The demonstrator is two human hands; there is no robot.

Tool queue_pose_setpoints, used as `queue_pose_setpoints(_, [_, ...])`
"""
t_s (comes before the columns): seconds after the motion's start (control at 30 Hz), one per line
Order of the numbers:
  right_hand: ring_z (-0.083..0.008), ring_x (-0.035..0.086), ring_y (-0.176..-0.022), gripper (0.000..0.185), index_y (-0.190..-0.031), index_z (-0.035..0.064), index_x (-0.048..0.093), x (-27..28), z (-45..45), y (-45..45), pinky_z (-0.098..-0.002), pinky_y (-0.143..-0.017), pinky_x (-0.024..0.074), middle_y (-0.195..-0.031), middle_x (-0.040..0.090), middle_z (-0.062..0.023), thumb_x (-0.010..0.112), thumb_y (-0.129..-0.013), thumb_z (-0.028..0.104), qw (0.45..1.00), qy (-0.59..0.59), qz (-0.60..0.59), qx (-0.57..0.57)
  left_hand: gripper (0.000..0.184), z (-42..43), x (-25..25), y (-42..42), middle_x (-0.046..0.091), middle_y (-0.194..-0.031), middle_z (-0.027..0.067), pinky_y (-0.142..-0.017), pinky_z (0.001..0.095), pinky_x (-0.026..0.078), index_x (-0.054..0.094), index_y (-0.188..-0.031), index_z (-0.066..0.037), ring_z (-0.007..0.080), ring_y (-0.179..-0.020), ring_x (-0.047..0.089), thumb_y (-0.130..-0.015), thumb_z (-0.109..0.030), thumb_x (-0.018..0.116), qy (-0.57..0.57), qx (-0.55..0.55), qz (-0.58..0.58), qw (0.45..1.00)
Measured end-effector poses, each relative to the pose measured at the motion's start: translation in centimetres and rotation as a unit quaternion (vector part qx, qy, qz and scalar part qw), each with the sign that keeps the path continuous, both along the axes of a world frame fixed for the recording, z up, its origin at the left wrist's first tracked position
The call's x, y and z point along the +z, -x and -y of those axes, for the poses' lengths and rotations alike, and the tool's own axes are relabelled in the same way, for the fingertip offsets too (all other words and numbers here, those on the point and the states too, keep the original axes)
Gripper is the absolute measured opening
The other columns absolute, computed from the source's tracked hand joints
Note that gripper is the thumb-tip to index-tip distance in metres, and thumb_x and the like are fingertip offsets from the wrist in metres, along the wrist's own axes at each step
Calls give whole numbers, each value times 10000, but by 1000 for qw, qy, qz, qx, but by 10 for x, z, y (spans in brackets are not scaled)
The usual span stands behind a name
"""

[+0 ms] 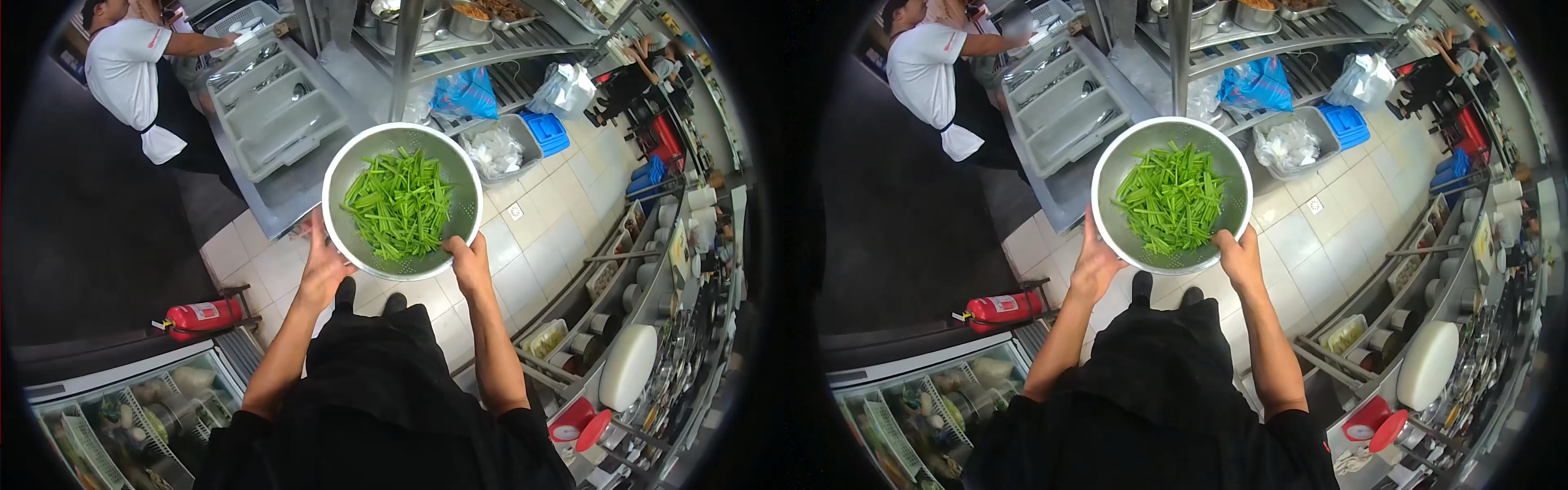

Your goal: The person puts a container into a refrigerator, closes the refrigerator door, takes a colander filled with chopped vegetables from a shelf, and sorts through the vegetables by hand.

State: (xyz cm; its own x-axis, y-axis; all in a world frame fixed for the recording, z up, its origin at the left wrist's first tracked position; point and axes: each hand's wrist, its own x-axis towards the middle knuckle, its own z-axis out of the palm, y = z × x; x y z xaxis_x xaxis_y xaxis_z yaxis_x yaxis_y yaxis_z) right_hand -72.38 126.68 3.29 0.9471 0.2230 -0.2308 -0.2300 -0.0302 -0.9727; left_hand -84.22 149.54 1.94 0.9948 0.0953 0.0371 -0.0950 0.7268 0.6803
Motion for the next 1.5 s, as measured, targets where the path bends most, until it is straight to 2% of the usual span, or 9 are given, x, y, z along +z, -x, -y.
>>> queue_pose_setpoints(0.17, [-154, 581, -785, 287, -1011, -71, 620, -15, -12, 12, -294, -703, 457, -828, 637, -71, 557, -798, 111, 996, 56, 0, 70, 496, 2, -31, -17, 547, -1308, 124, -1032, 410, 398, 461, -1342, -10, 251, -1219, 510, -924, -261, 551, 73, 52, -185, 979])
queue_pose_setpoints(0.27, [-339, 597, -1034, 582, -1230, -57, 493, -2, -26, 15, -392, -903, 486, -1116, 588, -232, 760, -767, 174, 881, 313, 348, -74, 510, -4, -58, -15, 534, -1333, 133, -1056, 429, 382, 444, -1358, -14, 275, -1230, 509, -938, -296, 508, 39, 81, -184, 979])
queue_pose_setpoints(0.3, [-397, 525, -1154, 800, -1324, -27, 422, 1, -30, 14, -405, -949, 465, -1290, 479, -269, 838, -666, 161, 885, 303, 353, -30, 518, -7, -63, -14, 520, -1350, 134, -1059, 424, 380, 427, -1371, -10, 274, -1237, 503, -951, -307, 489, 31, 85, -178, 980])
queue_pose_setpoints(0.53, [-478, 376, -1274, 1120, -1446, 144, 341, 0, -115, 11, -505, -955, 466, -1301, 408, -336, 896, -474, 173, 819, 421, 334, 200, 565, -8, -78, -20, 503, -1342, 124, -1059, 396, 370, 369, -1403, -14, 246, -1233, 492, -957, -322, 529, -22, 86, -121, 989])
queue_pose_setpoints(0.7, [-424, 548, -1034, 728, -1208, 162, 552, -31, -132, -23, -492, -824, 516, -1142, 533, -203, 824, -538, 85, 808, 422, 361, 197, 573, -27, -72, -26, 500, -1368, 94, -1048, 414, 389, 398, -1400, -59, 237, -1245, 498, -988, -455, 441, 27, 22, -185, 982])
queue_pose_setpoints(1.03, [-324, 542, -1175, 722, -1279, 102, 534, 30, -129, -22, -392, -878, 528, -1267, 554, -155, 852, -630, 102, 843, 211, 414, 272, 716, -54, -65, -32, 478, -1389, 116, -1052, 429, 397, 367, -1425, -63, 255, -1267, 483, -959, -607, 362, 12, 23, -154, 988])
queue_pose_setpoints(1.1, [-245, 569, -1126, 634, -1280, 77, 527, 51, -111, -29, -360, -849, 542, -1243, 582, -108, 787, -704, 19, 916, 204, 249, 239, 732, -57, -69, -26, 460, -1408, 135, -1067, 434, 382, 350, -1438, -44, 278, -1279, 466, -963, -602, 346, 21, 29, -133, 991])
queue_pose_setpoints(1.2, [-154, 612, -986, 393, -1233, 9, 533, 46, -87, -50, -290, -798, 548, -1115, 625, -78, 595, -852, -65, 951, 140, 229, 154, 740, -60, -82, -21, 458, -1409, 139, -1068, 432, 381, 350, -1437, -39, 283, -1282, 463, -961, -606, 342, 55, 24, -104, 993])
queue_pose_setpoints(1.5, [-77, 605, -642, 141, -1007, -15, 675, 45, -75, -33, -225, -546, 506, -832, 695, -52, 583, -902, 0, 965, 151, 185, 112, 758, -54, -66, -3, 470, -1397, 129, -1061, 423, 385, 338, -1442, -41, 274, -1262, 479, -947, -614, 374, 25, 15, -73, 997])
